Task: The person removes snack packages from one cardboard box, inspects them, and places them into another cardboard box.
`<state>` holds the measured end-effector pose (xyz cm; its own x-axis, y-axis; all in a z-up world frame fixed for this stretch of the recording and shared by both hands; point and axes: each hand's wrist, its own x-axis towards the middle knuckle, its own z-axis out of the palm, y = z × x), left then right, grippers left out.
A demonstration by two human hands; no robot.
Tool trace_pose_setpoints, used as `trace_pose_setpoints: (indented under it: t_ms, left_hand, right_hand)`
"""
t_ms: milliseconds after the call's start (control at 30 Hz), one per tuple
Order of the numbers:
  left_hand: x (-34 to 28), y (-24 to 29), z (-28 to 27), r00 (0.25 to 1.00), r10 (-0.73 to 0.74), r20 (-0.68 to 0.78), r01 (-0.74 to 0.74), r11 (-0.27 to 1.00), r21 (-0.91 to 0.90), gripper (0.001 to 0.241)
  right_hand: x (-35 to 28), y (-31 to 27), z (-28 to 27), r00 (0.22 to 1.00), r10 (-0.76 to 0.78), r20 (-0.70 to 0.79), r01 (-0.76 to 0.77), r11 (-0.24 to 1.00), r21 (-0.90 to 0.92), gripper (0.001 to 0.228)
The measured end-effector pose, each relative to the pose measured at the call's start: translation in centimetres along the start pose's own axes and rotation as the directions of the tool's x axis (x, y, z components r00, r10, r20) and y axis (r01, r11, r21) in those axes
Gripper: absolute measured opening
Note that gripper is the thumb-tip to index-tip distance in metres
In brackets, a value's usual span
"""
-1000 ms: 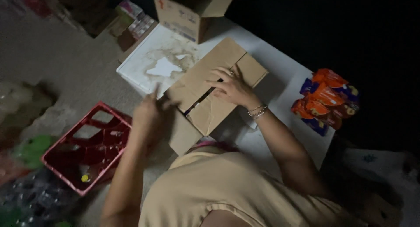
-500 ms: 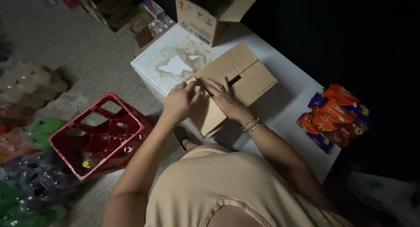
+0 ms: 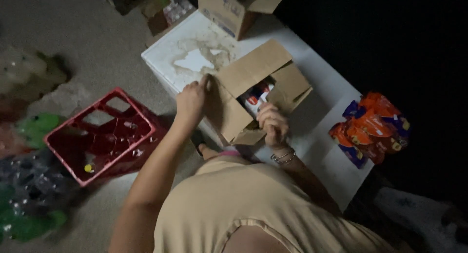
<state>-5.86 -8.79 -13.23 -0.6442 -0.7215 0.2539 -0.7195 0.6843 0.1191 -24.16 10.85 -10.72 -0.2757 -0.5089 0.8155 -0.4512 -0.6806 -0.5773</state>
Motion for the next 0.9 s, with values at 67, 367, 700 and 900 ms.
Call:
trace_pose_setpoints:
  t_ms: [67,367,700,900]
  left_hand:
    - [0.1,0.1,0.3,1.000,0.001,-0.025,0.000,1.000,0.030,0.038]
    - [-2.2,4.3,-12.0,0.927,-0.263,0.265,0.372,0.587,-0.719,0.094]
    - [1.6,9.0,-10.3,0.601,0.034,0.799,0.756,-0.349,-0.554,0.093]
    - [9.2,12.3,-3.1,0.704,0.271,0.656,0.708,-0.332,-0.623,0.100]
  right_hand:
    - [1.3,-0.8,-0.5,0.992,-0.019,0.125,0.054,0.957,-0.285,0.036]
    - [0.3,-5.2,1.1,0.856,0.483,-0.183,-0.476,0.598,-0.645,0.090]
    - [5.9,-4.4,-0.9,0.086,0.957,-0.276,-0.982,0.129,0.140,0.110]
    - [5.9,6.6,-5.9,0.545,0.749,-0.378,-0.836,0.520,-0.175,0.106]
